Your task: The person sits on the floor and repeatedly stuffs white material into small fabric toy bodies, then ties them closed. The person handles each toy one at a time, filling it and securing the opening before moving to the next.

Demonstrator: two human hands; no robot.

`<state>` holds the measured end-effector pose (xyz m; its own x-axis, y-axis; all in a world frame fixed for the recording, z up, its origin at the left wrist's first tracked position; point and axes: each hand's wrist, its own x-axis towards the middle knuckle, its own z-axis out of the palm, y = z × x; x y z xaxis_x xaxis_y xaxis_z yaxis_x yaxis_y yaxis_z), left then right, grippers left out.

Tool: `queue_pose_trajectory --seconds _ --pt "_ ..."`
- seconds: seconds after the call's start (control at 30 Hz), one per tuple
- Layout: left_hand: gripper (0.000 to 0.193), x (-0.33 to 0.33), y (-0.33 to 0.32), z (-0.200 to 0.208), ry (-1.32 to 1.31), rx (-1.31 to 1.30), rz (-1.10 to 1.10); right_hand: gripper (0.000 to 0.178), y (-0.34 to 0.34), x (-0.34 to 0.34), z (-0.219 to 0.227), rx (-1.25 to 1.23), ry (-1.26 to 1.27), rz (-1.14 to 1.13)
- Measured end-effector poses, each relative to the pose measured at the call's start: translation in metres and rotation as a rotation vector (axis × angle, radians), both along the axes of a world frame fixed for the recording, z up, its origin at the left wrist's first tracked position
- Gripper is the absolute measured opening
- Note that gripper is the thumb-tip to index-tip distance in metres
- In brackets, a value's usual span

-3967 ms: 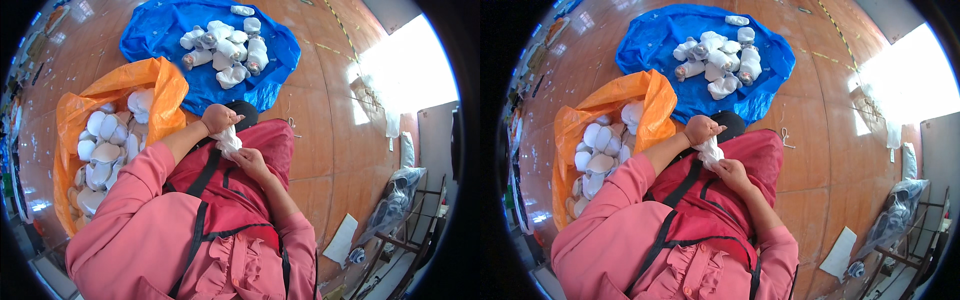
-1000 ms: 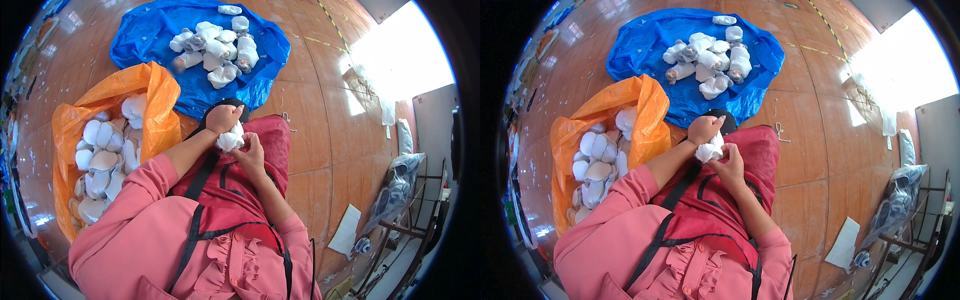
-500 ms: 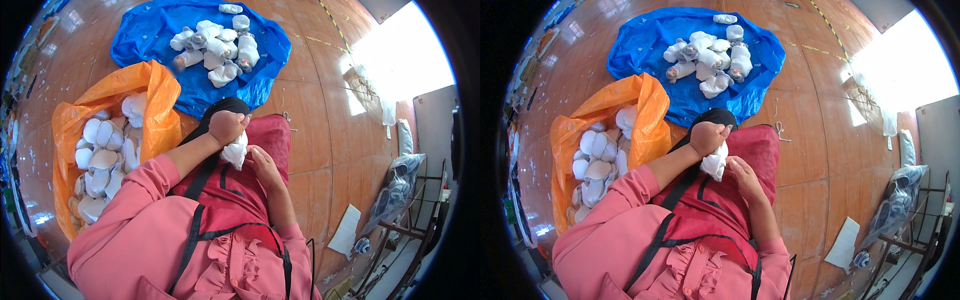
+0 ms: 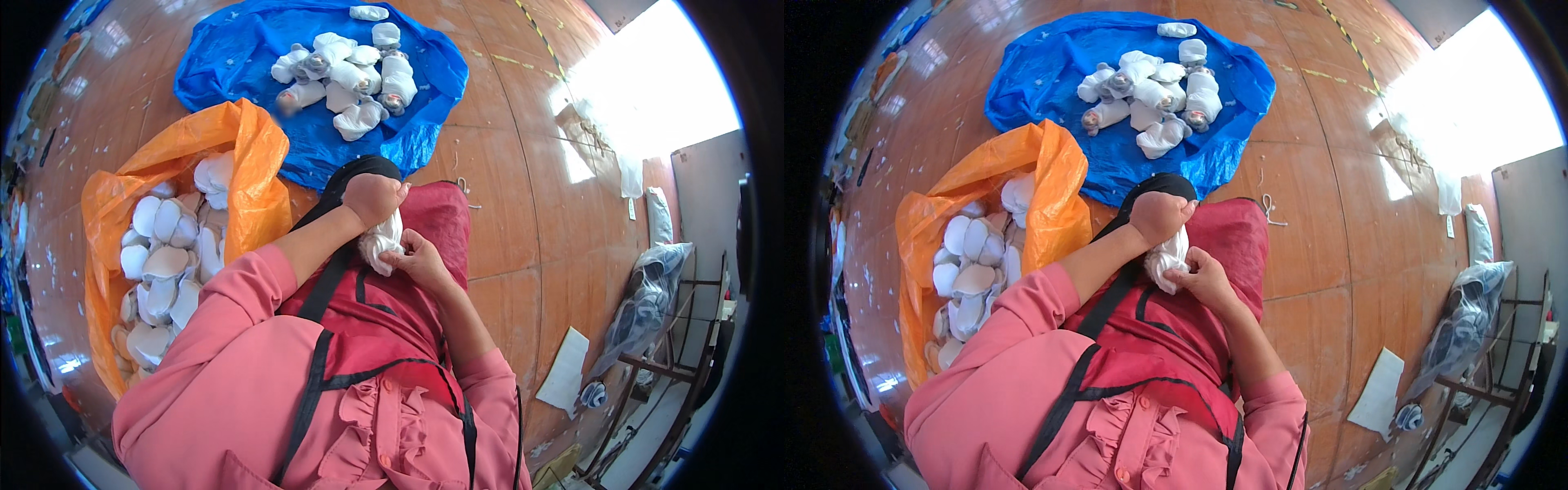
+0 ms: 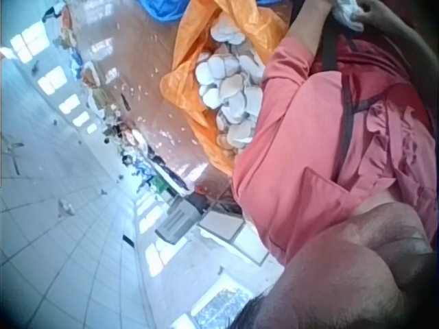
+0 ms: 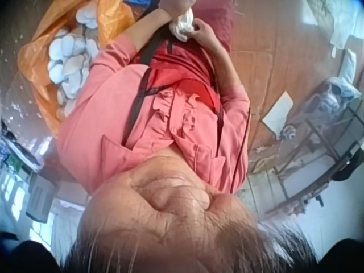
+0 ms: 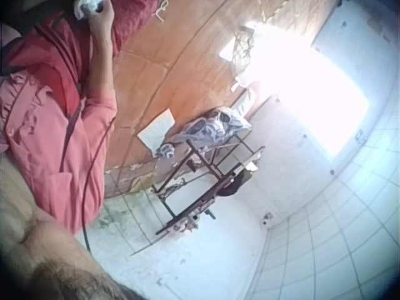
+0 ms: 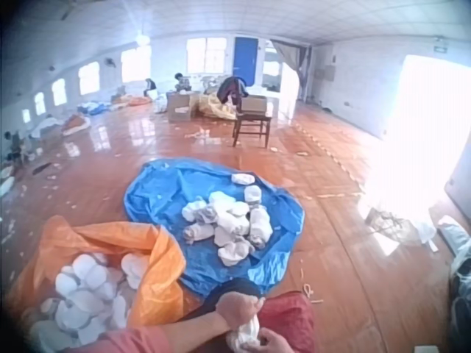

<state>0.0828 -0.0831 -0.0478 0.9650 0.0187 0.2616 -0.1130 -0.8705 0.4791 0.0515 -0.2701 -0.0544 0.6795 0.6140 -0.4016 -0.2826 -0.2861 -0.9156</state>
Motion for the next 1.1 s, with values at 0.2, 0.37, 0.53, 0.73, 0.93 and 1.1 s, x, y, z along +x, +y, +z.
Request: queue_pose_trajectory --seconds 0.2,0.37,0.53,0.73,0.93,1.1 --pt "0.044 0.012 0.005 -0.008 0.082 -0.021 -0.016 0.028 -0.004 0.0 -0.009 0.014 -0.172 -0.021" --pt "0.042 0.018 -0.002 -0.004 0.258 0.061 -0.079 0.028 -0.006 -0.013 -0.01 -0.023 -0.389 -0.065" --pt "0.038 0.027 0.002 0.004 0.421 0.126 -0.004 0.032 0.003 -0.018 -0.013 -0.026 -0.41 -0.163" --pt "0.032 0.031 0.002 0.007 0.484 0.18 0.061 0.038 0.016 -0.016 -0.019 -0.194 -0.457 -0.206" --pt "0.028 0.034 -0.004 0.005 0.506 0.195 0.075 0.035 0.023 -0.01 -0.043 -0.227 -0.696 -0.275" --pt "0.026 0.037 -0.005 0.003 0.511 0.211 0.089 0.034 0.024 -0.005 -0.041 -0.223 -0.848 -0.267"
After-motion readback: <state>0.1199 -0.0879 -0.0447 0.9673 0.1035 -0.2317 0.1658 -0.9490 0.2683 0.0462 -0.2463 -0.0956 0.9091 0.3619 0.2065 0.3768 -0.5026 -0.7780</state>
